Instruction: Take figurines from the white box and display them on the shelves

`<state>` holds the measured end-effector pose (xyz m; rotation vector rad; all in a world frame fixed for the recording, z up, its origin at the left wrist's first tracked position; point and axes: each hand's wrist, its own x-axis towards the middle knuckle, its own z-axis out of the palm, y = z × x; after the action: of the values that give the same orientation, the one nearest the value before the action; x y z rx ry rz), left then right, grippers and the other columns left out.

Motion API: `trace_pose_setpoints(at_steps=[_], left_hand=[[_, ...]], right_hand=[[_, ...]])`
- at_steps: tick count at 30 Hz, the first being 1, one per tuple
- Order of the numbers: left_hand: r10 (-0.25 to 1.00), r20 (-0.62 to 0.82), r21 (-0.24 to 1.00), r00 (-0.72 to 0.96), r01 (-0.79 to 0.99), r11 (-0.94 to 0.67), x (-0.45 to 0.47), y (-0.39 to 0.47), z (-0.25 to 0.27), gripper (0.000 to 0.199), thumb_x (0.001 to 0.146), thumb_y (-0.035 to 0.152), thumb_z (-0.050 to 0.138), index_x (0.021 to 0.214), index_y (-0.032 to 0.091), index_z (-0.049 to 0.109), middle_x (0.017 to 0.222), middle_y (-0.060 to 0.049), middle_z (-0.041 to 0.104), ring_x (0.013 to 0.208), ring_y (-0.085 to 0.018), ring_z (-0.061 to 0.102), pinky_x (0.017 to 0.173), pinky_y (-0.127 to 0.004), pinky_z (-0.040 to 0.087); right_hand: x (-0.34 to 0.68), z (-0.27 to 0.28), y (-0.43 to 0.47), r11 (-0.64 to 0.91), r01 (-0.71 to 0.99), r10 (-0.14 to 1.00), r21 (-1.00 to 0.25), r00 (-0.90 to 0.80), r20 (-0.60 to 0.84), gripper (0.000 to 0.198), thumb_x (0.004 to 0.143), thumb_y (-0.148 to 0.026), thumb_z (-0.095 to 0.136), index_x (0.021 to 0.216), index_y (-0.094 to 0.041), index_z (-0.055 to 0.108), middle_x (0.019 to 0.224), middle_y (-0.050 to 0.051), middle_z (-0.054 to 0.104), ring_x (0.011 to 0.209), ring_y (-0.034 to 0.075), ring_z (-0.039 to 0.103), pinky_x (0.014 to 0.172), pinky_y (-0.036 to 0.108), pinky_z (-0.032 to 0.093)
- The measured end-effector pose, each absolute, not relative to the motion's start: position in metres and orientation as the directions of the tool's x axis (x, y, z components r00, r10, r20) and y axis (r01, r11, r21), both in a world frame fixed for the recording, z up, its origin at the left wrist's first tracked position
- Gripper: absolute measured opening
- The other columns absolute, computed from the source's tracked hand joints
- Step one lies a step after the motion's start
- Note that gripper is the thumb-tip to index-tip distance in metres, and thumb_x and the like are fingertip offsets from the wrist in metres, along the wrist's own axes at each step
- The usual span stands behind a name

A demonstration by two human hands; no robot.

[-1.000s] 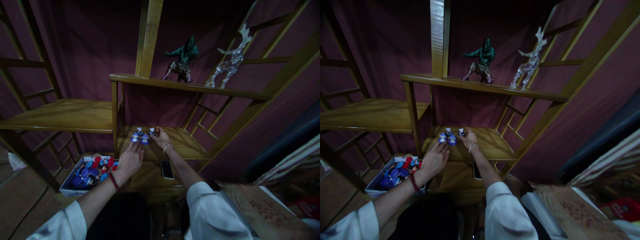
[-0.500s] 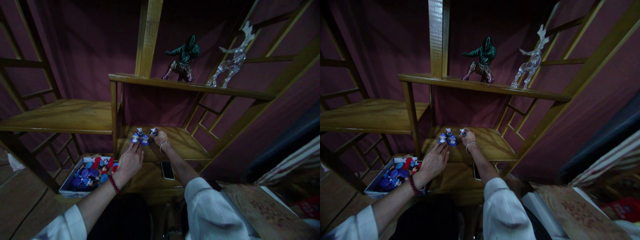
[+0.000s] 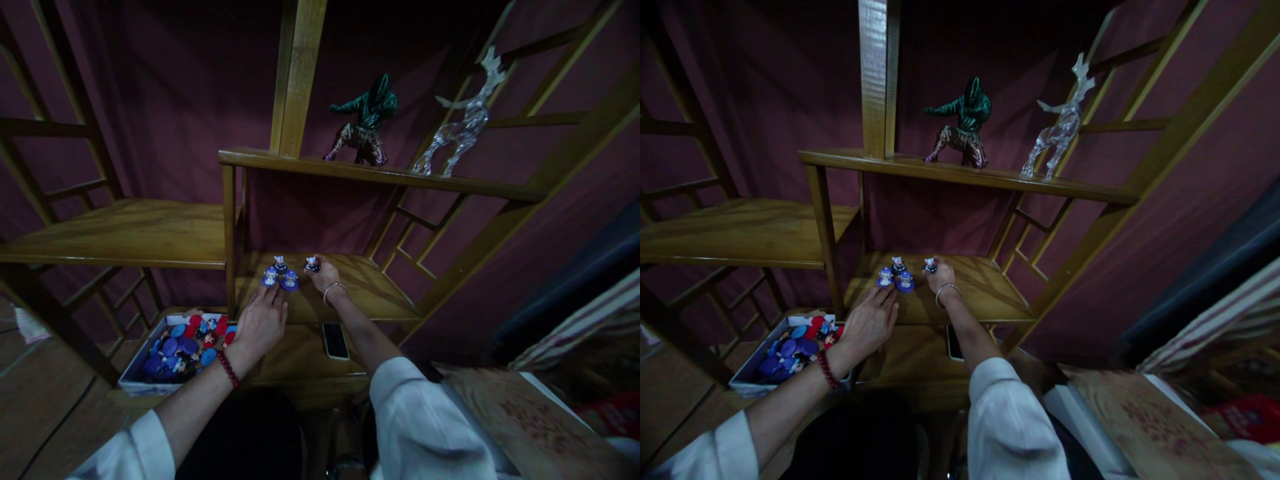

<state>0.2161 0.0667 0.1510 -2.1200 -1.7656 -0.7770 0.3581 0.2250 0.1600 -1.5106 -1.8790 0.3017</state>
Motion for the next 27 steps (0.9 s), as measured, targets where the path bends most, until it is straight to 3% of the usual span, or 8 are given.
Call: trace_pose_setpoints(at_steps=[2,5,9,13,18,27], left_hand=[[0.816,0.567,0.119,0.111,0.969,-0.215,0.216,0.067,0.151,0.039,0.088,0.027,0.031,0.113,0.009,0.055,0.122,-0.014,0.053,0.115,-0.025,0.044,0.095,-0.041,0.037],[0.814,0.569,0.107,0.113,0.972,-0.209,0.217,0.067,0.151,0.038,0.088,0.027,0.031,0.112,0.009,0.055,0.121,-0.014,0.054,0.114,-0.024,0.045,0.095,-0.04,0.037],[0.813,0.569,0.092,0.123,0.973,-0.212,0.217,0.067,0.152,0.038,0.088,0.026,0.032,0.112,0.009,0.055,0.12,-0.014,0.054,0.114,-0.024,0.045,0.094,-0.04,0.038],[0.816,0.564,0.092,0.129,0.972,-0.217,0.217,0.065,0.154,0.038,0.088,0.026,0.031,0.111,0.008,0.055,0.12,-0.015,0.054,0.113,-0.024,0.045,0.093,-0.04,0.039],[0.822,0.556,0.106,0.124,0.97,-0.218,0.217,0.066,0.154,0.038,0.088,0.027,0.031,0.111,0.008,0.055,0.121,-0.015,0.053,0.115,-0.025,0.043,0.094,-0.04,0.038],[0.831,0.542,0.101,0.128,0.971,-0.215,0.218,0.067,0.155,0.038,0.088,0.024,0.031,0.11,0.006,0.056,0.121,-0.015,0.053,0.116,-0.025,0.043,0.097,-0.04,0.036]], right_hand=[[0.358,0.162,0.222,0.346,0.761,0.885,-0.549,-0.07,0.461,0.051,0.064,-0.026,0.067,0.112,-0.016,0.052,0.1,0.009,0.063,0.095,0.022,0.057,0.086,0.037,0.043],[0.36,0.169,0.215,0.507,0.732,0.722,-0.456,-0.071,0.688,0.05,0.069,-0.028,0.062,0.115,-0.011,0.05,0.109,0.014,0.058,0.106,0.026,0.048,0.092,0.041,0.038],[0.359,0.183,0.204,0.692,0.615,0.582,-0.379,-0.165,0.796,0.037,0.077,-0.024,0.053,0.114,-0.017,0.053,0.107,0.009,0.06,0.102,0.022,0.049,0.09,0.038,0.04],[0.35,0.192,0.204,0.749,0.541,0.596,-0.381,-0.301,0.744,0.028,0.077,-0.022,0.056,0.104,-0.021,0.06,0.095,0.004,0.064,0.095,0.019,0.053,0.087,0.034,0.043],[0.335,0.196,0.212,0.749,0.545,0.644,-0.376,-0.464,0.609,0.027,0.072,-0.021,0.064,0.098,-0.024,0.066,0.097,0.004,0.064,0.099,0.017,0.053,0.09,0.03,0.042],[0.315,0.195,0.233,0.738,0.594,0.668,-0.321,-0.578,0.469,0.03,0.067,-0.025,0.07,0.097,-0.026,0.067,0.097,0.003,0.065,0.102,0.019,0.054,0.091,0.032,0.041]])
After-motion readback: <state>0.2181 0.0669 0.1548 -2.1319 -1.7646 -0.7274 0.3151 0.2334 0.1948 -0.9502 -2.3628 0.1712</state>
